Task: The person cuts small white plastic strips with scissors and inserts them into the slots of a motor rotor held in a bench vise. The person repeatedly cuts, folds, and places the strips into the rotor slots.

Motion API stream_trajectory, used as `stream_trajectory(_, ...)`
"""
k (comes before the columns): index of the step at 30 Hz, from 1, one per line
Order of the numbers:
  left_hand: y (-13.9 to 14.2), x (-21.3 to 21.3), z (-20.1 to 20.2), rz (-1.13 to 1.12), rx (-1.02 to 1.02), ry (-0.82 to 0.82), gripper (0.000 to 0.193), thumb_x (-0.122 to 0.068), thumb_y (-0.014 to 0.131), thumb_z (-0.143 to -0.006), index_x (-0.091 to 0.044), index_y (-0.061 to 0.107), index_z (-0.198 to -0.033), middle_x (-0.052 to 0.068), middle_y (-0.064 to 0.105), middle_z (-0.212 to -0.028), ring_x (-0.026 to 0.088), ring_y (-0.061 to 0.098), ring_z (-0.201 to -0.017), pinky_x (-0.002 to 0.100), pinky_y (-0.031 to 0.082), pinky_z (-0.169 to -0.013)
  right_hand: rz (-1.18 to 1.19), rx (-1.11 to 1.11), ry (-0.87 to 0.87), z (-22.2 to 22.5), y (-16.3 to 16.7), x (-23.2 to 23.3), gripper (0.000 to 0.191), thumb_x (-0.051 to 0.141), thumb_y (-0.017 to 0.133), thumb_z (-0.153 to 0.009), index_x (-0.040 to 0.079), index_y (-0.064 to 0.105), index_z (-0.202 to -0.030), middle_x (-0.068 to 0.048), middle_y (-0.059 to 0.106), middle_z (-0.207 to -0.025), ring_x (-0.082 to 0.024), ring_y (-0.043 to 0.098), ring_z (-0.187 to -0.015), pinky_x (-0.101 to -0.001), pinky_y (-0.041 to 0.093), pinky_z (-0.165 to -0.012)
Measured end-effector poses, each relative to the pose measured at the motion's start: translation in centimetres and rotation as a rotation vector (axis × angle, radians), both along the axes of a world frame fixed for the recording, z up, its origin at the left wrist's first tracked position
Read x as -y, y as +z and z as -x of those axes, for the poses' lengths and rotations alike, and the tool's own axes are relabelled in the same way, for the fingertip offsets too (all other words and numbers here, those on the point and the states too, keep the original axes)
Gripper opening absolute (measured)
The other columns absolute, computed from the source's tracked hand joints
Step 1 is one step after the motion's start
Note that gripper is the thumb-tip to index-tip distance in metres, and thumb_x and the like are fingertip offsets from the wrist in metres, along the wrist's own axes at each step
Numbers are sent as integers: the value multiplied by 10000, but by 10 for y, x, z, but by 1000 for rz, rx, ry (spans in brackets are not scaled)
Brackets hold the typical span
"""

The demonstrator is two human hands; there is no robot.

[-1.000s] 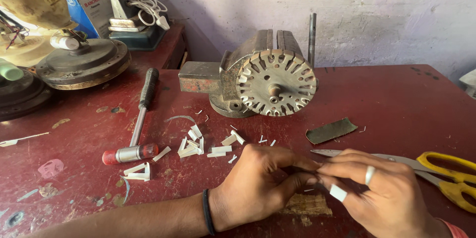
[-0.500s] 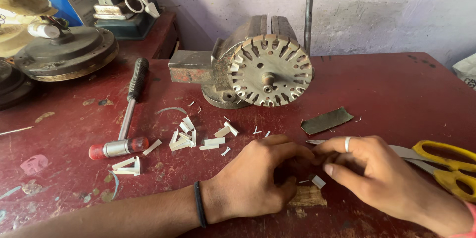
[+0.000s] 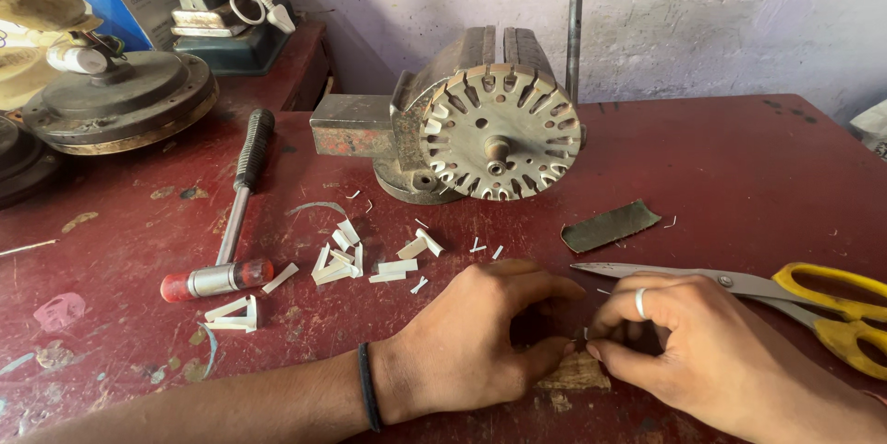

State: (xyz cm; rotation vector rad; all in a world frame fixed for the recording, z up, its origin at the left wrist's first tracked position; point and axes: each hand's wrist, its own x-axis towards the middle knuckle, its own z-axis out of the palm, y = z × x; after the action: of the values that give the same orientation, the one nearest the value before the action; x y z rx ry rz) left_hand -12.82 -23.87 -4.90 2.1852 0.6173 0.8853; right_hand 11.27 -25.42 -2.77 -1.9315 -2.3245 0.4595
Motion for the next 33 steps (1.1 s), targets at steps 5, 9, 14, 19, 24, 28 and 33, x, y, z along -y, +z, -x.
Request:
stream_trajectory(5, 0, 0, -2, 107, 49, 29, 369, -147, 765, -887, -21, 686, -1224, 100, 789, -1038, 170, 794, -914, 277, 648, -829, -390, -368, 316, -8, -11, 7, 183, 214, 807, -820, 121, 781, -976, 27, 785, -969, -155, 719, -891, -299, 599, -727)
stream_trajectory(9, -1, 2, -6, 244, 127, 59, 364, -125, 768, -880, -27, 679, -1219, 70, 799, -1023, 121, 790, -902, 252, 658, -821, -617, -329, 376, -5, -14, 10, 221, 177, 837, -772, 159, 790, -987, 3, 812, -1037, -163, 793, -972, -285, 613, -804)
stream_trajectory(14, -2, 6, -7, 246, 148, 71, 348, -141, 766, -894, -64, 720, -1231, 53, 807, -1028, 110, 789, -866, 249, 660, -779, -706, -418, 347, -2, -13, 17, 289, 151, 864, -765, 119, 720, -1013, 4, 809, -973, -116, 781, -865, -247, 606, -749)
stream_trajectory(19, -3, 8, -8, 177, 187, 83, 252, -154, 776, -898, -83, 782, -1140, 69, 811, -983, 95, 782, -821, 243, 655, -716, -720, -526, 361, 1, -17, 18, 394, 83, 860, -767, 74, 599, -1062, -12, 811, -970, -108, 775, -891, -240, 609, -777)
stream_trajectory(24, -3, 12, -6, 178, 203, 96, 211, -139, 782, -899, -58, 781, -1094, 78, 806, -945, 87, 773, -804, 243, 640, -683, -808, -484, 412, 1, -18, 18, 498, 88, 865, -745, 45, 566, -1141, -31, 786, -992, -114, 810, -899, -254, 603, -793)
stream_trajectory(28, -3, 12, -8, 287, 227, 60, 187, -133, 787, -894, -48, 798, -1060, 69, 810, -916, 69, 744, -768, 234, 625, -662, -903, -431, 460, 3, -16, 22, 483, 72, 870, -756, 36, 572, -1134, -63, 777, -993, -147, 807, -922, -264, 653, -807)
stream_trajectory(33, -8, 9, -12, 422, 352, 62, 174, -111, 787, -903, -5, 798, -1041, 68, 803, -897, 50, 685, -761, 216, 580, -663, -939, -450, 487, 11, -9, 22, 506, 51, 857, -743, 14, 559, -1149, -92, 766, -991, -184, 797, -925, -288, 654, -807)
